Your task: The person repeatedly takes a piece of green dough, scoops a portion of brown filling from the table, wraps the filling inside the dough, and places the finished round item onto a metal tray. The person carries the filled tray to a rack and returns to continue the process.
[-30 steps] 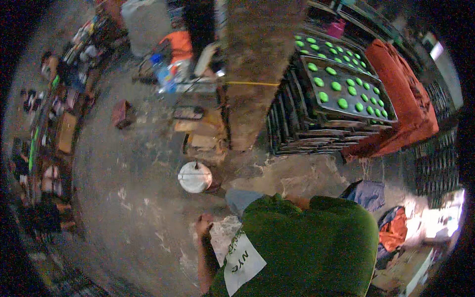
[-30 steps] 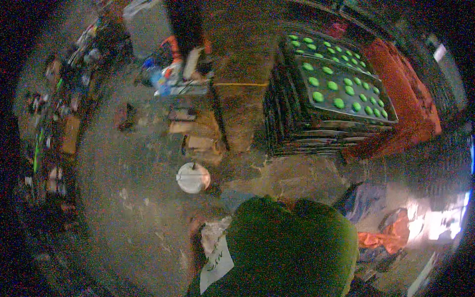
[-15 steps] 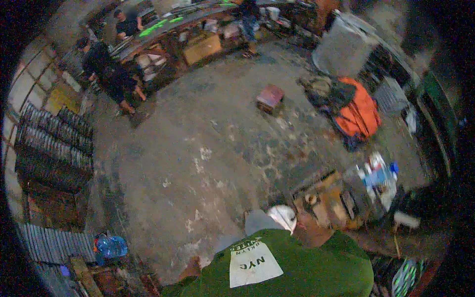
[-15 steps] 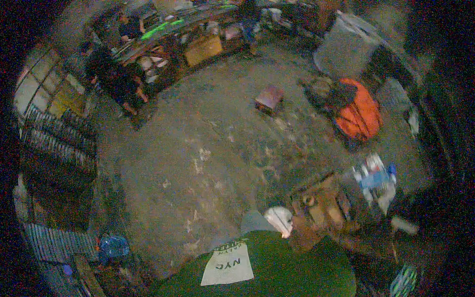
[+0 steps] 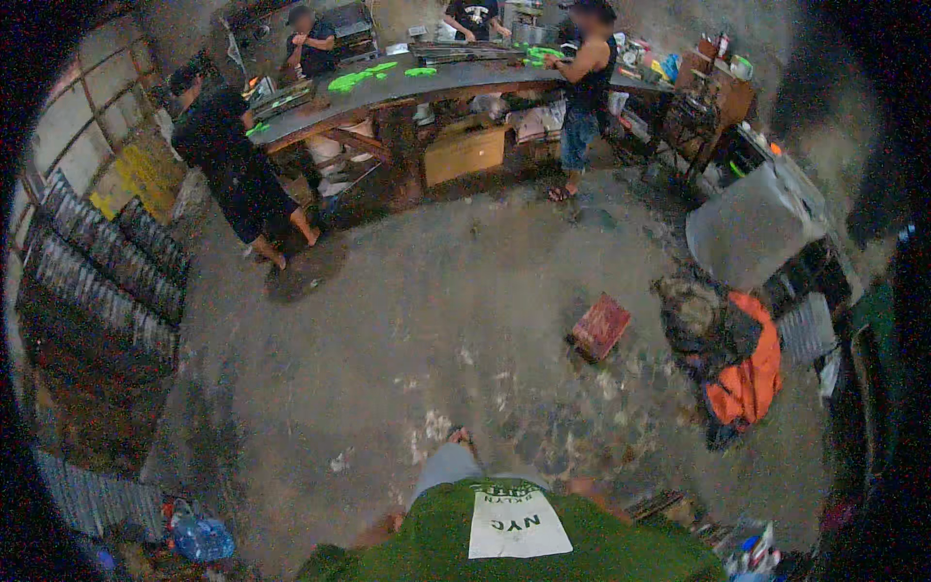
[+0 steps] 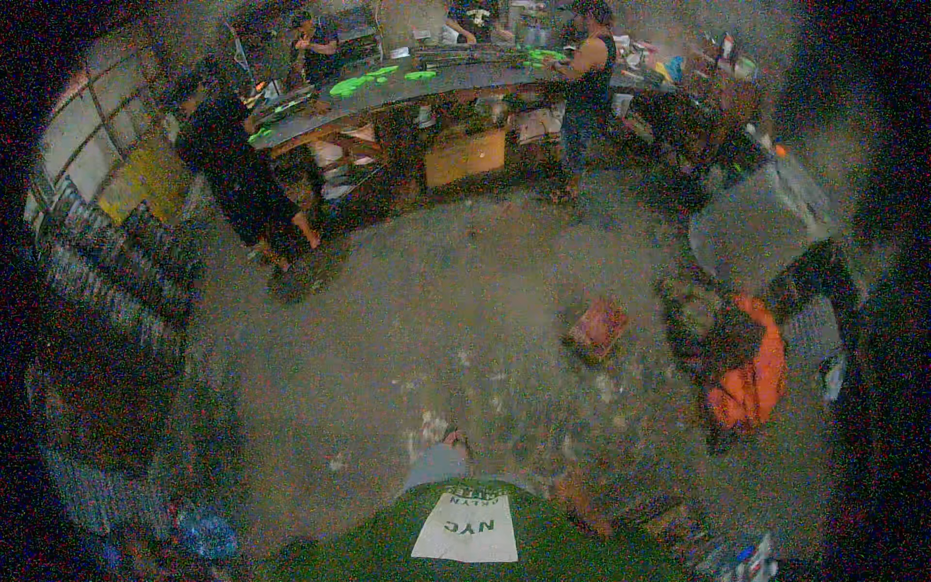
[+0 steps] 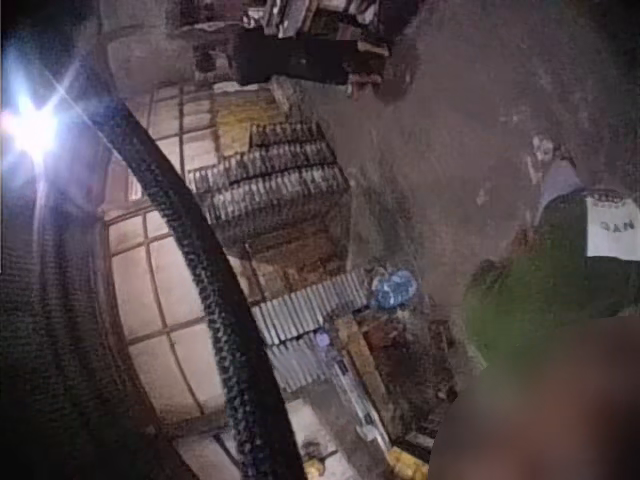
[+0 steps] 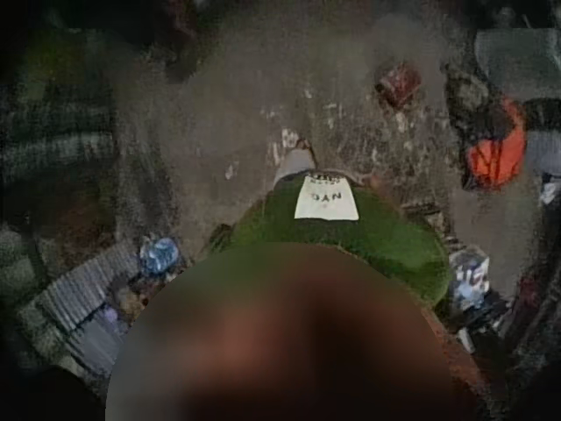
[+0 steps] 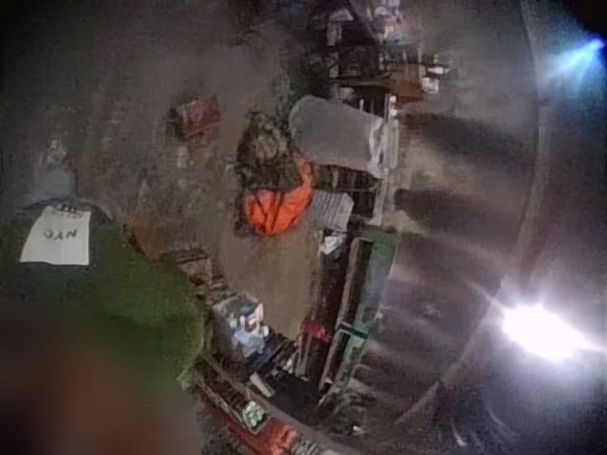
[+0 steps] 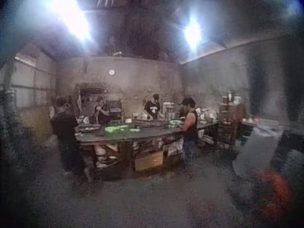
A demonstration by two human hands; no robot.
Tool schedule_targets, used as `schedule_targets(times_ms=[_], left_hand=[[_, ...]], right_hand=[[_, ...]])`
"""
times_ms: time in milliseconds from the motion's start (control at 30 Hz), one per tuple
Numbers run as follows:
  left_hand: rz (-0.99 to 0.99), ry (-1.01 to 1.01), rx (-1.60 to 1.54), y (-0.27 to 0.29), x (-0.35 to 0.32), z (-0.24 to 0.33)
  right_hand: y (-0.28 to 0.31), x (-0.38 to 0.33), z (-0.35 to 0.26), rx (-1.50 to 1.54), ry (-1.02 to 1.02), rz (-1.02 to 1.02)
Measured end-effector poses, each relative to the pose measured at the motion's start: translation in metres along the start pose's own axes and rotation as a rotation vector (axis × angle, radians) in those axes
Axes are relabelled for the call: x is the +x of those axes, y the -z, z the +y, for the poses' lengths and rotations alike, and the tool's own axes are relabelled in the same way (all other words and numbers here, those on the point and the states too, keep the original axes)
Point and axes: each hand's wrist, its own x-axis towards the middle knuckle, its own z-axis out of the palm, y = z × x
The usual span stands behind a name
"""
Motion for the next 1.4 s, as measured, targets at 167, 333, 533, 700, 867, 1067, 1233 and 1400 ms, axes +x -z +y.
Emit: schedule_targets(times_ms=[167,333,533,700,867,1067,1233,1400], left_hand=[[0.282,-0.42,0.48,0.191,0.188,0.251],[0.215,-0.358,-0.102,0.302,0.347,0.469],[0.247,-0.436,-0.479,0.369,0.43,0.68],[0.028,-0.316,-0.685,0.423,0.428,0.813],[0.067,-0.471,-1.083,0.539,0.49,0.952],[0.098,-0.605,-1.228,0.705,0.601,1.23],[-0.062,-0.603,-1.283,0.828,0.675,1.459],[-0.094,-0.607,-1.398,0.899,0.783,1.624]], right_hand=[[-0.014,0.064,-0.11,0.187,-0.171,0.157],[-0.043,0.175,-0.214,0.312,-0.235,0.19],[-0.085,0.351,-0.423,0.395,-0.224,0.09],[-0.119,0.482,-0.699,0.335,-0.008,0.053],[-0.157,0.633,-0.944,-0.036,0.526,0.08],[-0.181,0.769,-1.069,-0.355,0.513,0.29],[-0.207,0.785,-1.137,0.019,0.028,0.11],[-0.184,0.879,-1.246,-0.058,0.036,0.126]])
